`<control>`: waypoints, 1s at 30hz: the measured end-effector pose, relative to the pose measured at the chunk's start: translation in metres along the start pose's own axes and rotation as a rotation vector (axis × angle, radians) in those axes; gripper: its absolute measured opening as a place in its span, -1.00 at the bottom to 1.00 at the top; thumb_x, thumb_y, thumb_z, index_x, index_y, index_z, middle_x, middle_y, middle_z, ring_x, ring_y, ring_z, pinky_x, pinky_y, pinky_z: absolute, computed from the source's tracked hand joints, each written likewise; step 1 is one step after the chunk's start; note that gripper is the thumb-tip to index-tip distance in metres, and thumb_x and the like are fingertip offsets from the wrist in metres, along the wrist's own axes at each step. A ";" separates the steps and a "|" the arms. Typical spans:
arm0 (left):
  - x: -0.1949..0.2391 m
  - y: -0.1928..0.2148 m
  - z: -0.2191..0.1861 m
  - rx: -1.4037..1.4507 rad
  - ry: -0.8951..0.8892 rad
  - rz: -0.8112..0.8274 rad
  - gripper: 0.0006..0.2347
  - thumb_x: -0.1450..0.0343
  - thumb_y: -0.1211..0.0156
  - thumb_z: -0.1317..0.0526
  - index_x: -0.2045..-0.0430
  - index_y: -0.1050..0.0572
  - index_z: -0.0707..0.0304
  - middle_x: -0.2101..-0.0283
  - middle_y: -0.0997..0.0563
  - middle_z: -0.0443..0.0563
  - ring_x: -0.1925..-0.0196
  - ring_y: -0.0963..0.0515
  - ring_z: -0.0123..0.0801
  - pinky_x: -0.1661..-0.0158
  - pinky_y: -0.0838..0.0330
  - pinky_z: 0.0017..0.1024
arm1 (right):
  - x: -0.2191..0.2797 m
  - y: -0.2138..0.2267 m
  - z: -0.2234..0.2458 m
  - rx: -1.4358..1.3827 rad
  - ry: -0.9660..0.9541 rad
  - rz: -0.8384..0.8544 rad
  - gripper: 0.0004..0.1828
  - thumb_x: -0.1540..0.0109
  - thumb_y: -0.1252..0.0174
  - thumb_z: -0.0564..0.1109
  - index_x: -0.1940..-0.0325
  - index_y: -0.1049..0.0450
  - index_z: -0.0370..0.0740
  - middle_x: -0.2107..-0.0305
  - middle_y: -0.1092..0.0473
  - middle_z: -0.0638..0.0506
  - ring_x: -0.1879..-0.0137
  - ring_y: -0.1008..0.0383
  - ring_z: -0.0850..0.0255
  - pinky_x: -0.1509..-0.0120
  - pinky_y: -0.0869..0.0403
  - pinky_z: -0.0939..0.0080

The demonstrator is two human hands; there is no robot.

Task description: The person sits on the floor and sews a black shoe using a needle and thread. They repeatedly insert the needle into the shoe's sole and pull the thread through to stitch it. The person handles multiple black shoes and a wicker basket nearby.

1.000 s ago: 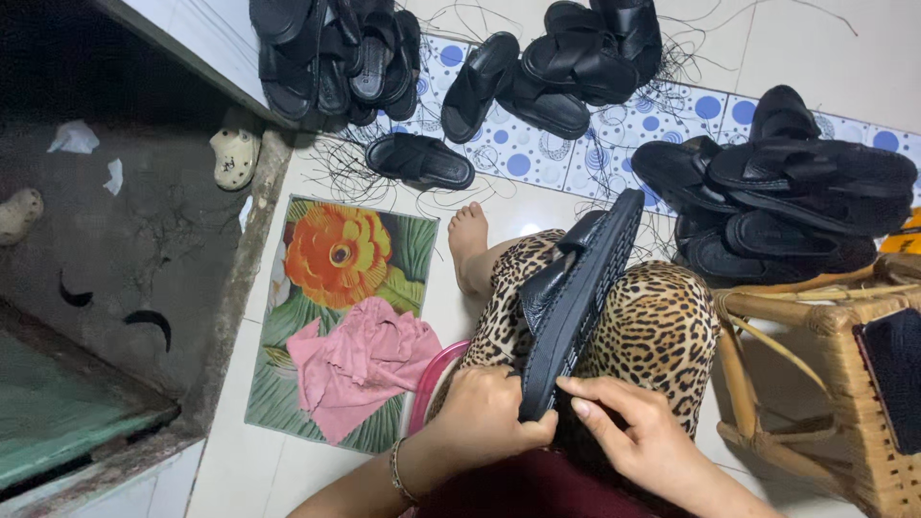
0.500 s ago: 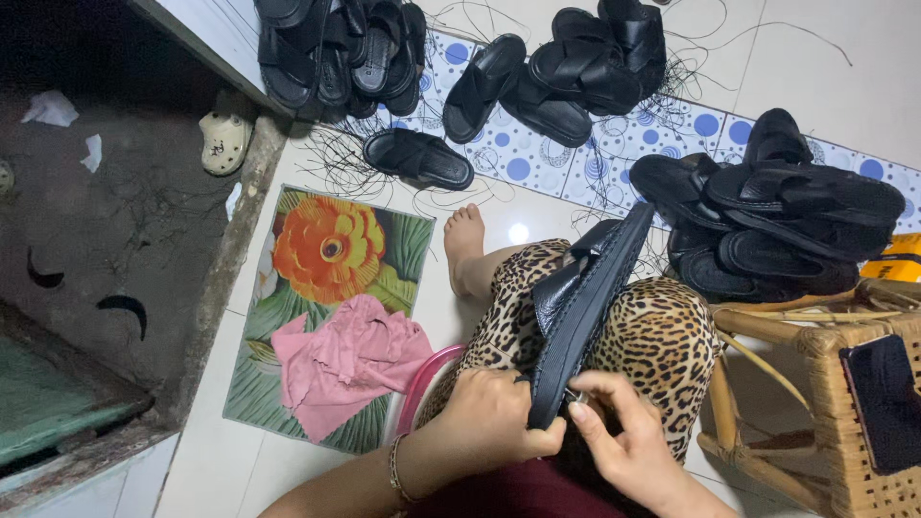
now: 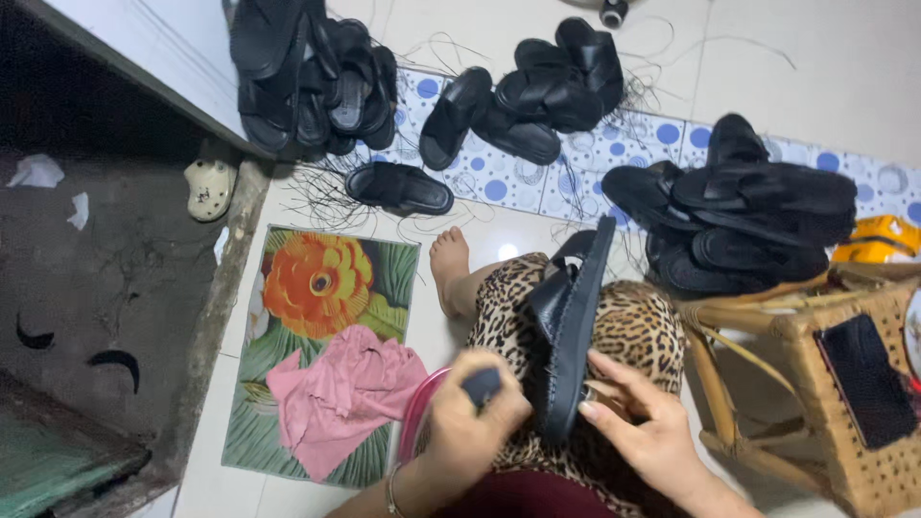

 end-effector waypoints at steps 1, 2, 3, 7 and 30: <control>-0.005 0.004 0.002 0.125 0.086 -0.041 -0.81 -0.32 -0.34 0.29 0.25 -0.52 0.28 0.16 -0.56 0.02 0.22 -0.61 -0.37 0.22 -0.59 -0.48 | 0.005 0.001 0.009 0.171 0.163 -0.040 -0.34 -0.09 -0.38 -0.20 -0.29 -0.44 -0.25 0.02 -0.63 -0.10 -0.06 -0.64 0.29 -0.31 -0.48 0.29; -0.008 0.008 0.005 0.248 0.173 -0.083 -0.86 -0.47 -0.09 0.35 0.14 -0.52 0.38 -0.07 -0.54 0.15 0.09 -0.64 -0.31 0.27 -0.74 -0.50 | 0.013 -0.001 0.018 0.344 0.325 -0.080 -0.35 -0.06 -0.43 -0.16 -0.24 -0.51 -0.27 -0.14 -0.52 -0.06 -0.19 -0.56 0.35 -0.44 -0.41 0.33; -0.006 0.008 0.014 0.248 0.166 -0.079 -0.86 -0.47 -0.09 0.35 0.14 -0.52 0.38 -0.07 -0.54 0.15 0.09 -0.64 -0.31 0.27 -0.74 -0.50 | 0.014 0.000 0.017 0.344 0.330 -0.085 -0.35 -0.06 -0.43 -0.16 -0.24 -0.51 -0.27 -0.14 -0.52 -0.06 -0.19 -0.56 0.35 -0.44 -0.41 0.33; 0.028 -0.034 0.062 0.801 0.781 0.270 -0.80 -0.48 -0.24 0.24 0.33 -0.53 0.52 0.69 -0.35 0.06 0.67 -0.46 -0.36 0.74 -0.23 -0.59 | 0.018 -0.001 0.021 0.378 0.376 -0.077 -0.38 -0.08 -0.43 -0.11 -0.23 -0.52 -0.23 -0.10 -0.56 -0.04 -0.16 -0.61 0.36 -0.36 -0.46 0.39; 0.025 -0.035 0.063 0.314 0.441 0.172 -0.41 -0.21 -0.50 0.14 -0.10 -0.31 0.12 0.13 -0.52 0.02 0.16 -0.54 -0.48 0.24 -0.52 -0.58 | 0.009 -0.006 -0.005 0.482 0.190 0.141 -0.41 -0.21 -0.27 -0.01 -0.32 -0.35 -0.06 -0.03 -0.57 0.07 -0.04 -0.73 0.31 -0.22 -0.58 0.33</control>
Point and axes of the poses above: each hand's wrist, its own x-axis away from the middle knuckle, its own y-axis out of the back of the hand, z = x × y, the point moved 10 cm from there along -x, towards the middle knuckle
